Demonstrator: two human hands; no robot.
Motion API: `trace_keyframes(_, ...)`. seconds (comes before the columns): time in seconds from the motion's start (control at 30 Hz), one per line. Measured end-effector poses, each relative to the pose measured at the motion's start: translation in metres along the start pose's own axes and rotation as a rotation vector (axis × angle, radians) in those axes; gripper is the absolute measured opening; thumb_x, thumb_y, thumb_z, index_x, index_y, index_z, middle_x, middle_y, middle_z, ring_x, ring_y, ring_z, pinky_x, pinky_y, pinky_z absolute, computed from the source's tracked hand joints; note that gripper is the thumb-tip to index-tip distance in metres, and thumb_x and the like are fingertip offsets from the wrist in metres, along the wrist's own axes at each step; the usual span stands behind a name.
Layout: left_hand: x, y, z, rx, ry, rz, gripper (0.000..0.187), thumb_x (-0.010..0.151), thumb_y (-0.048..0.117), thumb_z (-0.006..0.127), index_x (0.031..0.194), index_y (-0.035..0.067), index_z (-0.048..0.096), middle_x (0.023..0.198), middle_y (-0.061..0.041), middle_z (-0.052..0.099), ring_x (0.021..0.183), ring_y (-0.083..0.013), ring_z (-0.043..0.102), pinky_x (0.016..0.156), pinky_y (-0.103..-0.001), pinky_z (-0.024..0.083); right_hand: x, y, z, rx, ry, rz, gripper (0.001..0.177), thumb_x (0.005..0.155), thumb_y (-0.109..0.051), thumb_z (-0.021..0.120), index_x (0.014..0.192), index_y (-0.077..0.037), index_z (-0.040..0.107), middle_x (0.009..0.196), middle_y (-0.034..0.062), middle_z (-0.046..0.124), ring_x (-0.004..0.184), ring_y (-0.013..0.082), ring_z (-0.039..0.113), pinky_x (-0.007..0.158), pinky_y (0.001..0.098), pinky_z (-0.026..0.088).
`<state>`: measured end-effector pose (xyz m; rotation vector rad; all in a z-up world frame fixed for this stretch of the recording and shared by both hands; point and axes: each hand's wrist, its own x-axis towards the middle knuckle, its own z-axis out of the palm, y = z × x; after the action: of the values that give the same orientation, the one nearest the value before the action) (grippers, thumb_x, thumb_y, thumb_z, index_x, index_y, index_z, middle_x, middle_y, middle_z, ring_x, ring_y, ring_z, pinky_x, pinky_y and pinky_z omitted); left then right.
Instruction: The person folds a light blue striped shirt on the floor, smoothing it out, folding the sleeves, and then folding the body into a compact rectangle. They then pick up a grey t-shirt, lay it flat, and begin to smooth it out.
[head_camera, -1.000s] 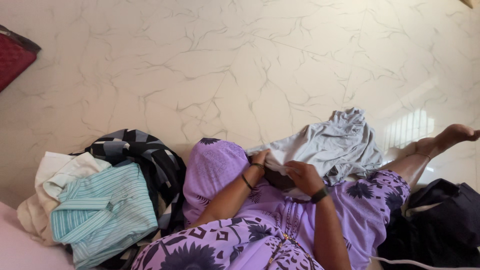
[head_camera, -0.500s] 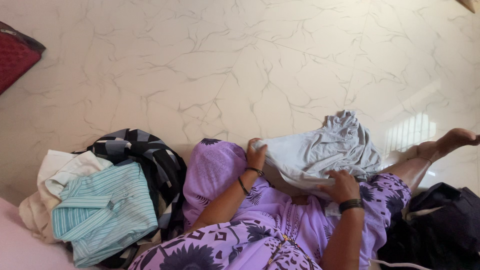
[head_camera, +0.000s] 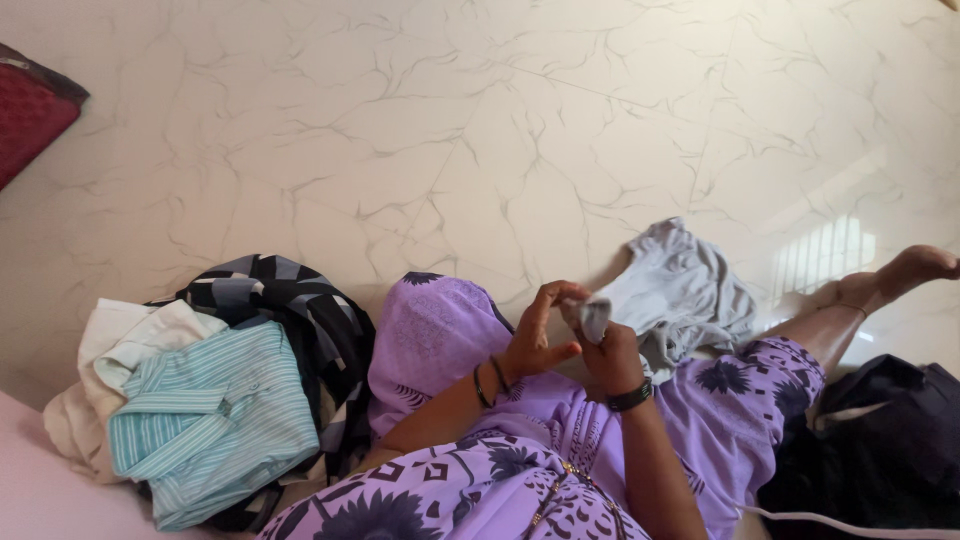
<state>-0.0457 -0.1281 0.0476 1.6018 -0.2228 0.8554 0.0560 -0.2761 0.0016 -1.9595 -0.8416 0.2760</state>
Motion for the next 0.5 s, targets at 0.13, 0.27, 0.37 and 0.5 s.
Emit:
trace_keyframes(0.13,0.006,-0.015,-0.001,-0.196,-0.18,-0.031,0.063,0.088,0.041,0.083,0.126,0.004,0.051,0.113,-0.008,0.064,0.108,-0.0176,0.063,0.096,-0.029,0.052,-0.002,-0.048,-0.04,-0.051,-0.117,-0.234,0.033,0.073,0.004,0.065,0.103,-0.001,0.075,0.085,0.0183,0.076,0.08,0.0268,0.078,0.07,0.0353,0.059)
trace_keyframes(0.27,-0.013,-0.051,0.002,0.126,-0.255,-0.325,0.037,0.088,0.034,0.078,0.114,0.011,0.067,0.095,-0.004,0.074,0.087,-0.0165,0.072,0.08,-0.031,0.057,-0.014,-0.086,-0.082,0.052,-0.017,-0.377,0.034,0.078,0.0,0.065,0.11,-0.001,0.074,0.094,0.0141,0.079,0.084,0.0207,0.079,0.073,0.0313,0.062)
trace_keyframes(0.37,-0.023,-0.085,0.011,0.468,-0.2,-0.315,0.027,0.084,0.027,0.073,0.109,0.017,0.071,0.086,-0.004,0.074,0.077,-0.0228,0.071,0.073,-0.037,0.056,-0.02,-0.071,-0.103,0.129,0.123,-0.539,0.023,0.091,-0.016,0.075,0.11,-0.003,0.073,0.097,0.0123,0.079,0.083,0.0181,0.08,0.069,0.0287,0.066)
trace_keyframes(0.5,-0.032,-0.143,0.003,0.689,-0.113,-0.101,0.019,0.075,0.022,0.072,0.093,0.016,0.072,0.087,-0.008,0.073,0.083,-0.0315,0.069,0.075,-0.045,0.056,-0.034,-0.015,-0.152,0.1,0.546,-0.957,0.041,0.097,-0.036,0.063,0.112,0.002,0.07,0.095,0.0161,0.077,0.075,0.0185,0.077,0.063,0.0281,0.058)
